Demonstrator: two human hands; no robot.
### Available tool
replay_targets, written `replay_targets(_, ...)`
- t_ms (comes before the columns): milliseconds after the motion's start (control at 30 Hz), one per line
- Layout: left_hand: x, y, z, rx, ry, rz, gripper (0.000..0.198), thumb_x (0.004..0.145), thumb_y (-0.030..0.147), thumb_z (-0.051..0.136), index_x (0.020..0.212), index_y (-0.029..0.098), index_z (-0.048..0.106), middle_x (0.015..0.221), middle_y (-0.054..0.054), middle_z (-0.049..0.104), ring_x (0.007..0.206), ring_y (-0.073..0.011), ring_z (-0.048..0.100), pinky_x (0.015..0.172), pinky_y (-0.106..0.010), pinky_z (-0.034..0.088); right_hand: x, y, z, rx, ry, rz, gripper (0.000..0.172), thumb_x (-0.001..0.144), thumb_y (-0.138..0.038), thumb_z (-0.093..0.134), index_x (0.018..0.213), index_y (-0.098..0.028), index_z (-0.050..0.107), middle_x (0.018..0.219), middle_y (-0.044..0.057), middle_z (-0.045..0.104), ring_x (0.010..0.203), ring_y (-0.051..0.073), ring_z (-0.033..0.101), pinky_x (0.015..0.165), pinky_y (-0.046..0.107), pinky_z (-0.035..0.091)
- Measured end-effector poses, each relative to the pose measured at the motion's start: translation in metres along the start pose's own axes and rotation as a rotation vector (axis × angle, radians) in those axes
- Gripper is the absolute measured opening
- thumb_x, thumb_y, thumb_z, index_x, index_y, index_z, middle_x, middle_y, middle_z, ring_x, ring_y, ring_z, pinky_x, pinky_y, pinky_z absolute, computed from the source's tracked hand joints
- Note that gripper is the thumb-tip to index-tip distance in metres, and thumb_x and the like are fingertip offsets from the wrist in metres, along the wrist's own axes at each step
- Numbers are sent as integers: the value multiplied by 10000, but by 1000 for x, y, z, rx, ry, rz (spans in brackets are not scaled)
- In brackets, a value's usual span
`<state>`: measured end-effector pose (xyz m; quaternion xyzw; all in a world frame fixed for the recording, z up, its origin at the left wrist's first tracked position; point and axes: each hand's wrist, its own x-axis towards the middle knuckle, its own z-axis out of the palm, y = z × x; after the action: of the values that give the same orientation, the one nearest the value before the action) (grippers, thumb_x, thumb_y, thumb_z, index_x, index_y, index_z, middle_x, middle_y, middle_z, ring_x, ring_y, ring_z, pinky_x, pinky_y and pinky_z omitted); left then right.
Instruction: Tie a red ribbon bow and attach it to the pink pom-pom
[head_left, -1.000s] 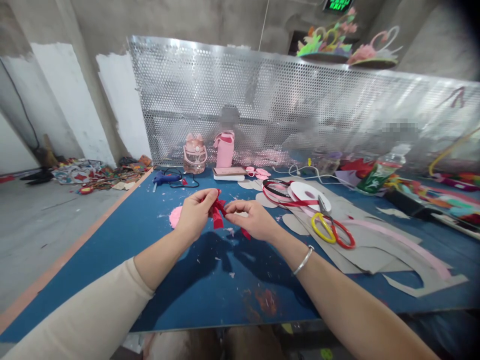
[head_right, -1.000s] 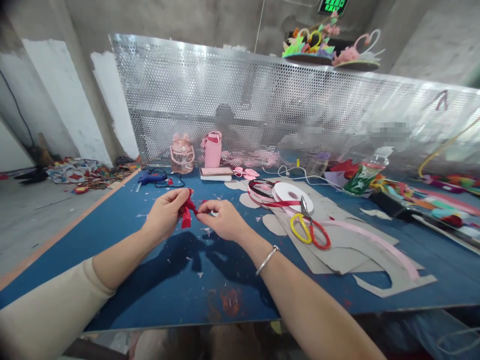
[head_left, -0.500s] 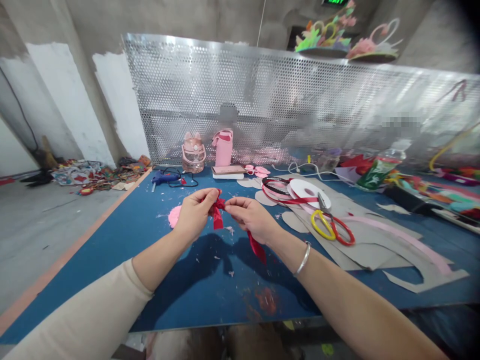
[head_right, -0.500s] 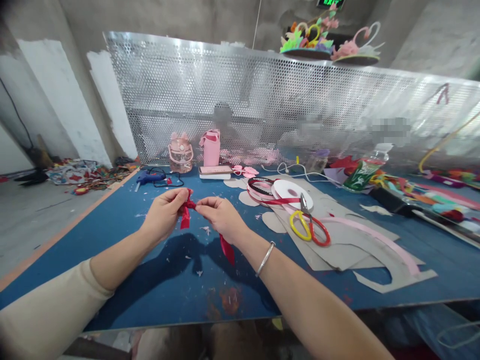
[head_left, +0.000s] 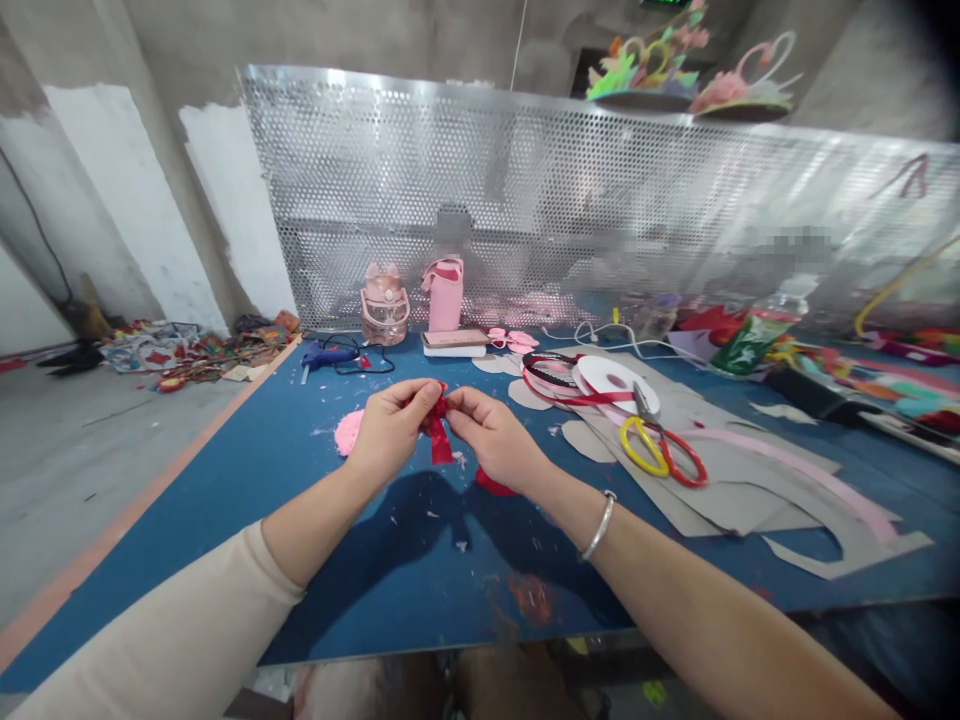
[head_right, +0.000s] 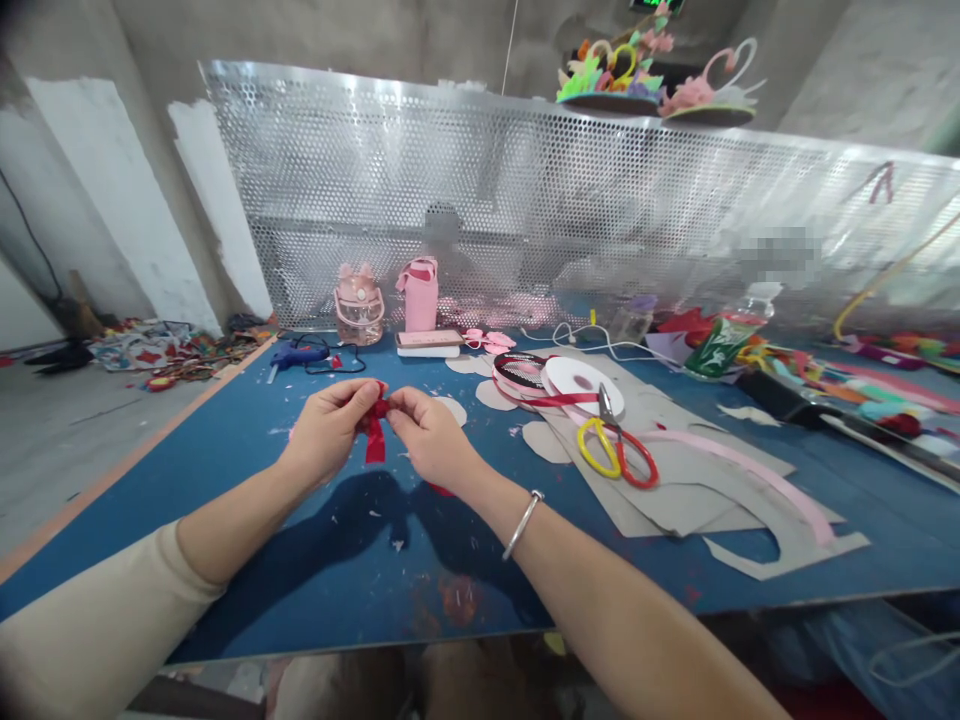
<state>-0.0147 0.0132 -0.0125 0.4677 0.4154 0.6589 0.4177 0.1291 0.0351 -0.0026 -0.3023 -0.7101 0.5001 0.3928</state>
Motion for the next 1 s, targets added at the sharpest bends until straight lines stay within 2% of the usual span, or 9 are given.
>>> replay_targets(167, -2, 4, 2, -56, -3, -42, 395, 610, 498, 811, 760, 142, 727, 575, 19, 610, 468, -66, 453, 454, -204, 367, 0, 1, -2, 28, -35, 37, 188, 819, -329, 557, 927, -180, 597, 528, -95, 356, 446, 79, 239, 449, 236, 194)
replay_targets(367, -2, 11, 2, -93, -28, -72, 403, 593, 489, 830, 759, 139, 719, 527, 39, 557, 446, -61, 428, 432, -199, 345, 2, 2, -6, 102, -57, 55, 269, 763, -451, 634, 785, -193, 562, 488, -110, 303, 419, 69, 202, 422, 241, 148)
replay_targets(500, -3, 14, 0, -225, 5, -64, 603, 591, 580, 799, 1059, 220, 675, 803, 16, 645, 609, -86, 544, 525, -200, 429, 3, 4, -2, 160, -6, 37, 321, 752, -507, 631, 829, -202, 568, 518, -106, 309, 431, 71, 203, 433, 242, 156)
replay_targets(567, -3, 14, -1, -248, -7, -94, 683, 563, 597, 807, 1122, 240, 646, 896, 7, 658, 694, -103, 578, 581, -214, 457, 3, 5, -1, 172, 33, 22, 326, 758, -516, 623, 839, -203, 577, 530, -99, 325, 444, 75, 227, 443, 241, 181)
replay_targets(633, -4, 13, -1, -191, -75, -154, 631, 516, 513, 867, 1022, 179, 693, 845, -16, 677, 693, -117, 587, 606, -228, 458, 4, 5, -1, 171, 66, 3, 315, 749, -500, 634, 831, -198, 599, 568, -75, 411, 484, 83, 323, 471, 241, 248)
replay_targets(733, -5, 9, 2, -123, -146, -199, 438, 496, 340, 915, 828, 119, 734, 752, -43, 701, 681, -137, 606, 686, -271, 472, 4, 4, -3, 150, 87, -6, 262, 719, -433, 671, 778, -179, 636, 647, -27, 538, 583, 105, 451, 537, 252, 332)
replay_targets(867, -8, 3, 5, -109, -114, -154, 369, 546, 339, 891, 837, 162, 752, 822, -36, 736, 755, -149, 630, 790, -301, 474, 2, 3, -5, 114, 102, 28, 220, 729, -387, 667, 715, -172, 627, 509, -65, 461, 467, 83, 351, 468, 248, 264)
replay_targets(1000, -10, -1, 6, -102, -74, -107, 308, 603, 375, 856, 814, 177, 753, 825, -22, 732, 746, -127, 614, 760, -264, 466, 2, 2, -6, 97, 134, 39, 275, 698, -418, 710, 684, -183, 569, 518, -69, 483, 454, 75, 346, 445, 240, 240)
